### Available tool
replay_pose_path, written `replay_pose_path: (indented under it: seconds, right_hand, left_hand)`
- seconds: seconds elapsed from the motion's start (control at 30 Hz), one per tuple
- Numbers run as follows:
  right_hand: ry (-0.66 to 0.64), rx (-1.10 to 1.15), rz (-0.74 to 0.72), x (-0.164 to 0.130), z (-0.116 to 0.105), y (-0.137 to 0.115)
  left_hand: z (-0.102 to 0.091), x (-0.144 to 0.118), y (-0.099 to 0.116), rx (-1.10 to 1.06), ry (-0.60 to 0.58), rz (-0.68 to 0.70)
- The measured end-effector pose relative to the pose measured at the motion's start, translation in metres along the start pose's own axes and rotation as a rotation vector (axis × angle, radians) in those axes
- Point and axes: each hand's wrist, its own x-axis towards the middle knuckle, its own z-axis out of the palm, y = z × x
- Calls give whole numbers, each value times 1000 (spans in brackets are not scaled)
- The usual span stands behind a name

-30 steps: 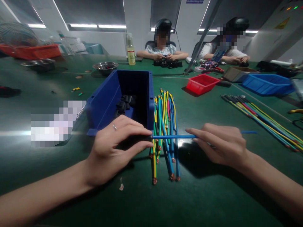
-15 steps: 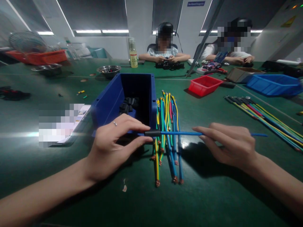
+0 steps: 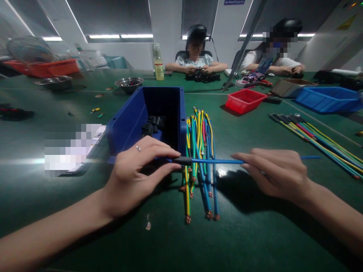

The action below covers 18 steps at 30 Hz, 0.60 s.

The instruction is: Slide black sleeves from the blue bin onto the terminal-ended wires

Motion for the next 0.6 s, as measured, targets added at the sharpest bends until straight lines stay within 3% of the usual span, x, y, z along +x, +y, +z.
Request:
replay_pose_path:
  seconds: [0.4,0.6]
  right_hand:
    - [14,-89,-96,9,-6,-11]
    - [37,-119,-100,7,-6,-8]
  left_hand:
    - [4,-7,11,-22,11,73]
    - [4,-6,8,1,24,7]
